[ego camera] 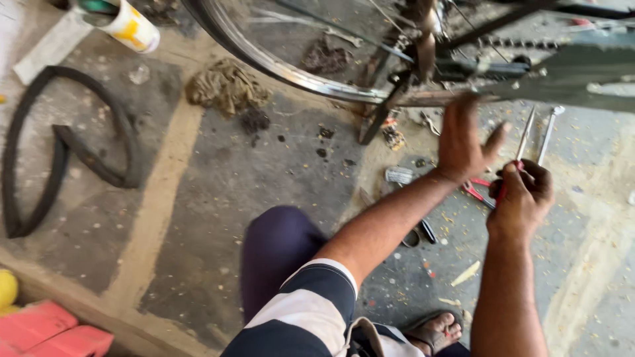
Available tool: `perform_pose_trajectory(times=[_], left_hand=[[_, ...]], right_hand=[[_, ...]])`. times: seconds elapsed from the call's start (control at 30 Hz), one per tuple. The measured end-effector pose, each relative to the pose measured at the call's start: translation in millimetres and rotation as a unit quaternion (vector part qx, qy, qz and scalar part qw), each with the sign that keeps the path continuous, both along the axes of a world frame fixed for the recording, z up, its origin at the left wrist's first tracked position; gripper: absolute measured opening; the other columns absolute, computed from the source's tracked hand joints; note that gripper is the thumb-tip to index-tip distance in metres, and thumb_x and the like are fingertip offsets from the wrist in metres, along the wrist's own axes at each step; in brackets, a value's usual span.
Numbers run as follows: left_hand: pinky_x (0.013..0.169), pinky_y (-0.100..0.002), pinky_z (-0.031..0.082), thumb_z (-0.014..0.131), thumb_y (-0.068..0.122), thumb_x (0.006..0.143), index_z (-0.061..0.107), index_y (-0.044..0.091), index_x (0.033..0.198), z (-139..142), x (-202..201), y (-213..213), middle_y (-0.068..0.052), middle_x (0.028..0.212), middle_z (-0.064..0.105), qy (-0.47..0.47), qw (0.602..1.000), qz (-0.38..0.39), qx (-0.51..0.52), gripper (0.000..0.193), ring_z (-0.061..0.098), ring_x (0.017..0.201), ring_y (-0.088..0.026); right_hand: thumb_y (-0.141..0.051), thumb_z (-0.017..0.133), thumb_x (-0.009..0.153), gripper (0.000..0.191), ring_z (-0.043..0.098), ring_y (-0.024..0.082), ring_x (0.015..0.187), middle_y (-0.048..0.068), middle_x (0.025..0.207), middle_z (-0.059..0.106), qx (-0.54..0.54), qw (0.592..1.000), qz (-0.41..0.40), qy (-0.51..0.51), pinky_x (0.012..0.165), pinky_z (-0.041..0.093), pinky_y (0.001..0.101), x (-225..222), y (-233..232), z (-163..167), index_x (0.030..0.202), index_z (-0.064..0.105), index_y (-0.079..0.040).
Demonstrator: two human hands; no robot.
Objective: The person sits on the floor and repairs a bicycle chain using pliers and a screwdriver. They remove a section of the chain, cut it, and then reattach it to the bicycle, tightening the connection.
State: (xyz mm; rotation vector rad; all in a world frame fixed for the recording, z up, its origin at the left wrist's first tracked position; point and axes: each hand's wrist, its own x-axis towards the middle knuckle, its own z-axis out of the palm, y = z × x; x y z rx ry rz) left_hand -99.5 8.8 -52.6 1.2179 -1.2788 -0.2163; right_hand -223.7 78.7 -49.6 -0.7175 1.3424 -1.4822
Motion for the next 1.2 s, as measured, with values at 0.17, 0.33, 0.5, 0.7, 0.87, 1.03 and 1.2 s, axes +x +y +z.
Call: perform_pose_trajectory(times=[0.17,0.33,0.5,0.7,0.87,1.03,1.2], left_hand=[[0.111,-0.044,0.047,0.08,0.034,0.089,0.052,0.006,0.146,-12,-12,-16,-0.01,0.124,0.068,0.087,0.994,-0.038,0.059,0.068,0.064,0.12,-0.028],[0.103,-0.042,0.054,0.085,0.032,0.085,0.068,0.01,0.125,-1,-31,-26,-0.013,0.127,0.066,0.093,0.992,0.047,0.076,0.048,0.065,0.117,-0.032],[0.111,-0.049,0.046,0.088,0.037,0.079,0.064,0.003,0.133,3,-39,-23,-0.016,0.133,0.066,-0.044,0.994,0.079,0.065,0.068,0.06,0.125,-0.033],[0.103,-0.046,0.05,0.089,0.041,0.068,0.061,0.001,0.137,-8,-20,-56,-0.018,0.127,0.067,-0.03,0.956,-0.035,0.289,0.085,0.059,0.12,-0.031],[0.1,-0.048,0.05,0.09,0.043,0.068,0.063,0.003,0.137,-12,-18,-59,-0.018,0.123,0.068,-0.015,0.942,-0.048,0.332,0.084,0.058,0.117,-0.031],[0.1,-0.061,0.039,0.091,0.045,0.071,0.067,0.007,0.129,-6,-17,-56,-0.016,0.122,0.07,-0.014,0.935,-0.049,0.35,0.074,0.049,0.124,-0.035],[0.101,-0.065,0.035,0.09,0.046,0.07,0.068,0.008,0.128,-17,-13,-63,-0.013,0.125,0.072,-0.034,0.953,-0.038,0.297,0.072,0.047,0.127,-0.036]], right_hand=[[-0.006,0.071,0.1,0.02,0.059,0.011,0.067,0.003,0.088,0.066,0.022,0.997,-0.03,0.061,0.057,0.049,0.0249,-3,14,3,0.119,0.066,-0.004],[-0.007,0.069,0.101,0.025,0.059,0.009,0.072,0.002,0.093,0.069,-0.044,0.992,0.016,0.121,0.061,0.047,0.0232,-20,40,44,0.125,0.066,0.0],[-0.005,0.072,0.096,0.031,0.063,0.008,0.078,0.003,0.098,0.07,-0.067,0.975,0.026,0.212,0.066,0.054,0.0255,-29,37,70,0.127,0.066,-0.002],[-0.006,0.07,0.099,0.027,0.072,0.014,0.087,0.008,0.105,0.075,-0.116,0.903,0.023,0.412,0.074,0.059,0.0312,-1,23,73,0.126,0.07,-0.004],[-0.009,0.073,0.093,0.032,0.071,0.029,0.083,0.012,0.101,0.07,-0.129,0.797,0.015,0.589,0.075,0.057,0.0429,9,19,82,0.125,0.073,-0.012],[-0.012,0.073,0.095,0.032,0.071,0.029,0.081,0.011,0.104,0.07,-0.103,0.754,0.003,0.649,0.07,0.057,0.0434,21,13,90,0.126,0.075,-0.018],[-0.012,0.073,0.095,0.032,0.071,0.028,0.081,0.011,0.105,0.07,-0.096,0.732,-0.002,0.674,0.067,0.056,0.0437,32,11,86,0.127,0.075,-0.018]])
